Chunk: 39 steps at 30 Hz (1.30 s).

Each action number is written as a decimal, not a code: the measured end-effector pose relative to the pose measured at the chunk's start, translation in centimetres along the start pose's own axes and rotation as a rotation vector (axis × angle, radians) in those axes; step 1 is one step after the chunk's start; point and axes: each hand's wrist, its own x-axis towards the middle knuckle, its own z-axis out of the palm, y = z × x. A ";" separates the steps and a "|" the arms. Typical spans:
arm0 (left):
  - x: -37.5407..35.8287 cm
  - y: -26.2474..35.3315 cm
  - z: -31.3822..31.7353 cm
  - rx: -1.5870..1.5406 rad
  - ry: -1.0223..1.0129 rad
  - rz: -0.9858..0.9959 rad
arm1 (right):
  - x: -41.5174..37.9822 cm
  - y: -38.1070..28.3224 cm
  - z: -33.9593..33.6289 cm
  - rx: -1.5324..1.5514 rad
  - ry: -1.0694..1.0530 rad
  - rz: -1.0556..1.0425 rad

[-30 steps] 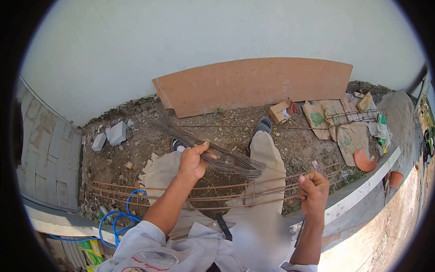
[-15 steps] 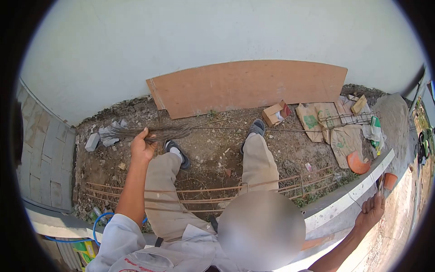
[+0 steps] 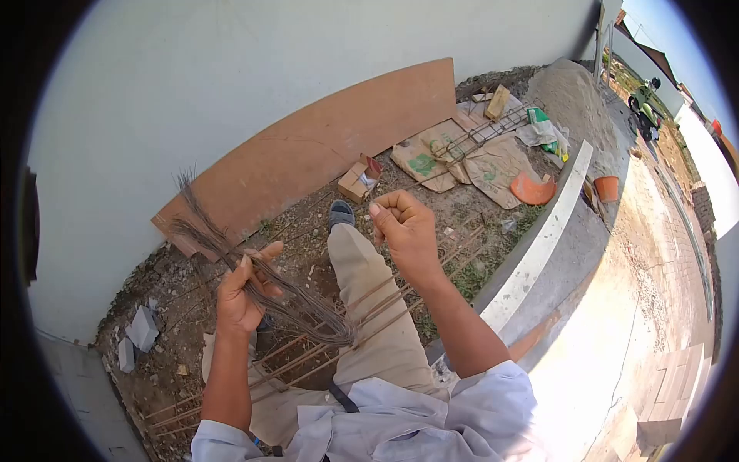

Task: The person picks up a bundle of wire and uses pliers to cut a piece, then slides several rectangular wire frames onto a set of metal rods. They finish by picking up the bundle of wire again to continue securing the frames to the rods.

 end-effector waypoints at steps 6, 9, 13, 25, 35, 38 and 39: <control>-0.3 -3.7 2.4 -0.014 -0.023 -0.119 | -4.2 5.1 4.8 0.145 -0.302 0.358; -0.5 -4.0 1.7 0.003 0.009 -0.064 | -5.6 5.8 4.8 0.129 -0.409 0.465; -1.4 -3.9 1.2 0.100 0.127 -0.044 | -6.5 7.2 4.7 0.149 -0.313 0.355; -0.9 -4.7 2.9 0.304 0.178 0.210 | -9.8 3.6 0.2 -0.090 -0.399 0.319; -0.1 -5.0 -1.2 0.313 0.407 0.136 | -8.8 0.7 -15.5 -0.036 0.404 -0.061; -0.6 -4.8 -2.2 0.312 0.450 0.137 | -8.6 3.3 -23.9 -0.133 0.698 -0.102; -0.7 -4.6 -2.5 0.316 0.454 0.136 | -9.0 4.7 -27.2 -0.202 0.770 -0.070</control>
